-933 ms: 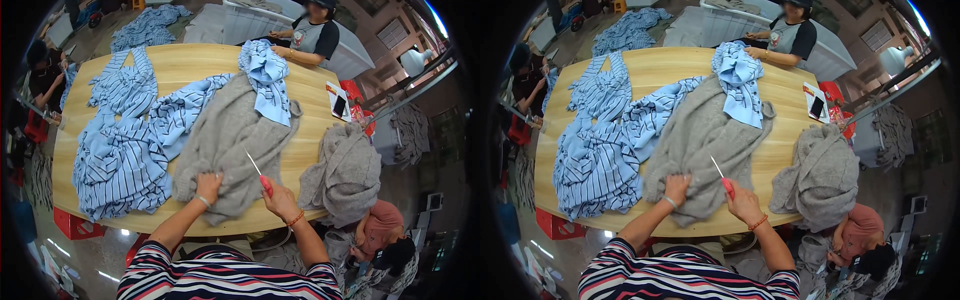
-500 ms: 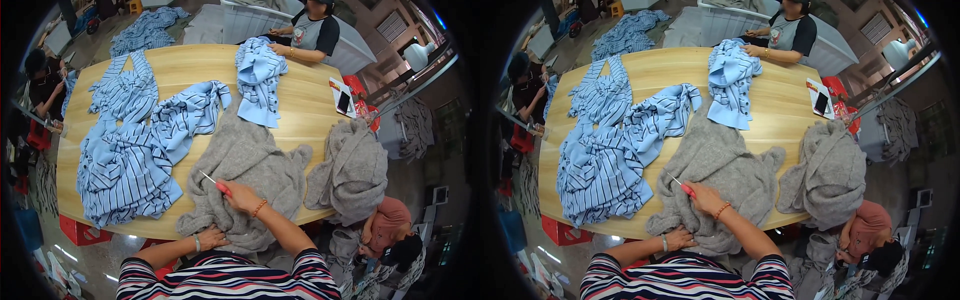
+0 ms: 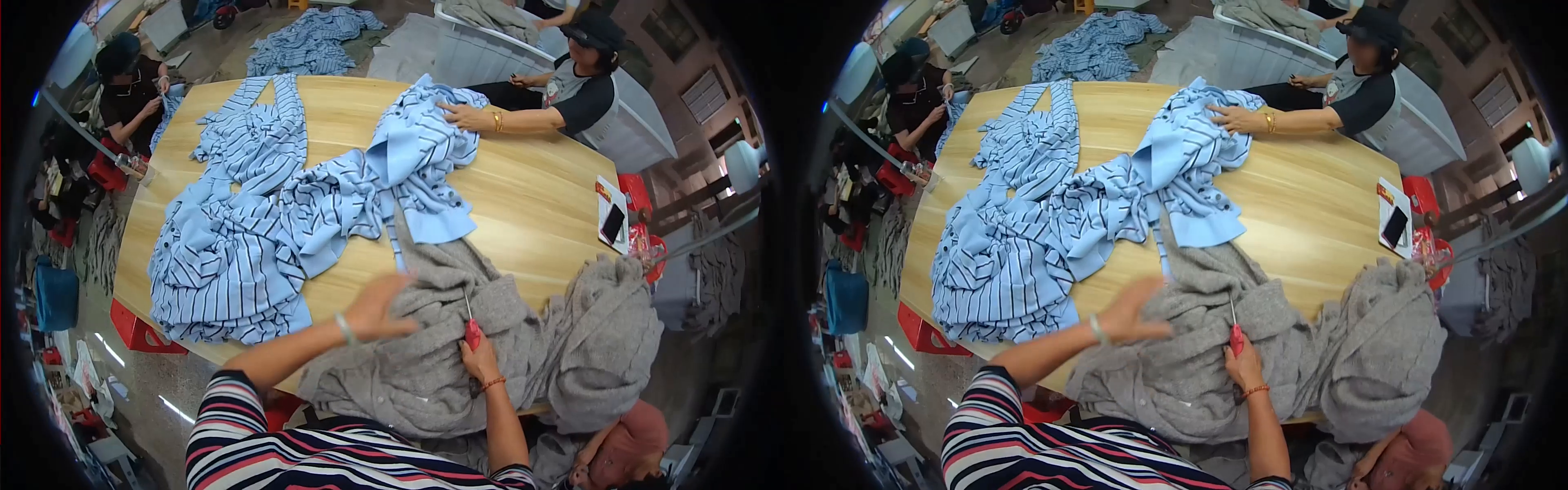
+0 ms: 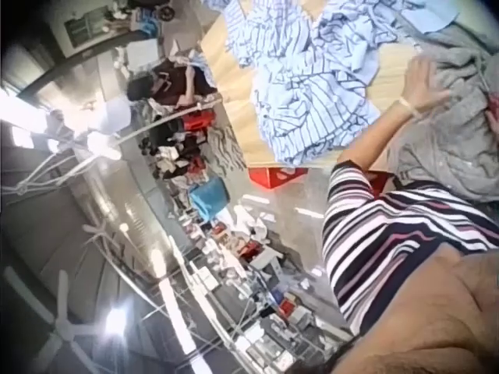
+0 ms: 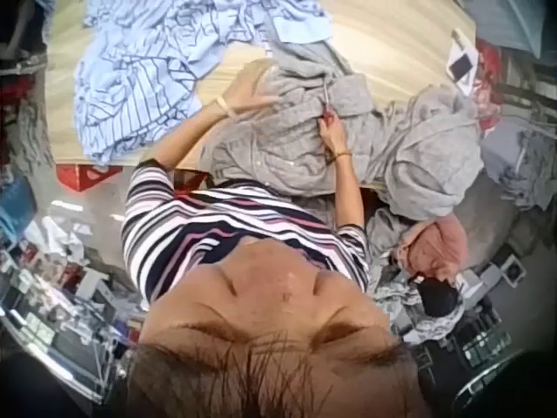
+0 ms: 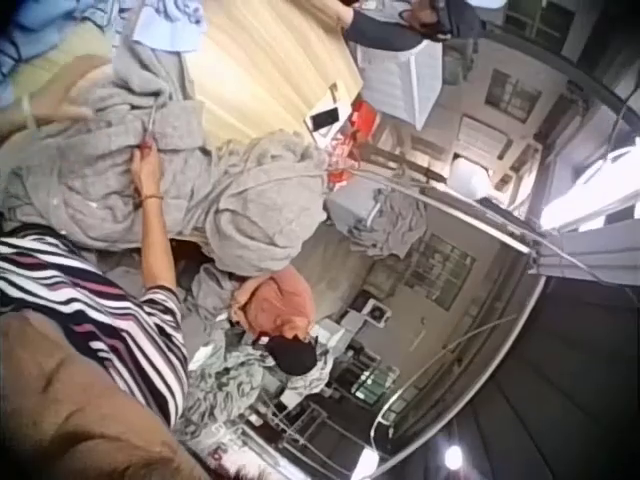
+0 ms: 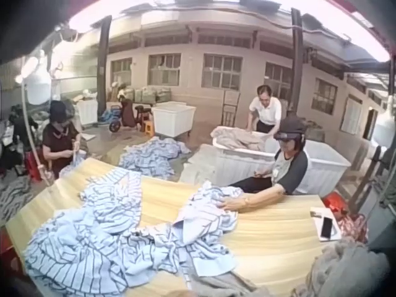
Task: Trimming loose threads from sweaters using a pair of scissors.
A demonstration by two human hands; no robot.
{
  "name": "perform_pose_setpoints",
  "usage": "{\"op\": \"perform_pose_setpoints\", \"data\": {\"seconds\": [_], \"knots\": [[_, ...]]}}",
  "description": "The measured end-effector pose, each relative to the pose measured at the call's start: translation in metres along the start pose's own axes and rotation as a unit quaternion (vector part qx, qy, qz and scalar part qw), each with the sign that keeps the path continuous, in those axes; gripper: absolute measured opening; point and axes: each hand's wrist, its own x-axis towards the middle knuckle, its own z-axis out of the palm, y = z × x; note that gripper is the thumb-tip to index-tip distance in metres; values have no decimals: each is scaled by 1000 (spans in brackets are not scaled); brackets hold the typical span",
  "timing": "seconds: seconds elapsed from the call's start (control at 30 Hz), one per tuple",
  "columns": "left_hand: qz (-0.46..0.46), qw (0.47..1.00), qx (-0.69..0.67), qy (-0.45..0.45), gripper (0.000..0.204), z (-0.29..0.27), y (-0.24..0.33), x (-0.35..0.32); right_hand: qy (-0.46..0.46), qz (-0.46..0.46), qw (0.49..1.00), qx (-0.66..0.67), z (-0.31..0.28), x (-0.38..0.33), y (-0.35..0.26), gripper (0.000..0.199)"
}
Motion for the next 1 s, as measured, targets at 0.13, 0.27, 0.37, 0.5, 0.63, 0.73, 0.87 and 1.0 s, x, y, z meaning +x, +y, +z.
{"op": "perform_pose_setpoints", "data": {"seconds": [0.13, 0.27, 0.37, 0.5, 0.63, 0.73, 0.87, 1.0], "knots": [[-197, 915, 304, 180, 131, -14, -47, 147, -16, -24, 999, 41, 1, 13, 7, 48], [-382, 841, 351, 152, 139, -11, -105, 220, -33, -33, 998, 45, -4, 22, 13, 46], [-431, 813, 359, 156, 135, 6, -131, 222, -48, 0, 994, 99, -13, 21, 15, 44], [-318, 833, 413, 187, 110, -10, -160, 209, -49, -21, 995, 81, -7, 30, 25, 46], [-263, 880, 371, 135, 78, -39, -153, 203, -71, -26, 992, 101, -9, 33, 24, 44], [-229, 901, 348, 124, 80, -71, -129, 194, -34, -57, 992, 110, -3, 33, 27, 45], [-93, 902, 383, 176, 72, -138, -75, 159, -8, -46, 997, 65, 8, 32, 25, 48], [61, 861, 434, 257, 56, -233, -2, 102, 5, -57, 997, 47, 7, 29, 22, 48]]}}
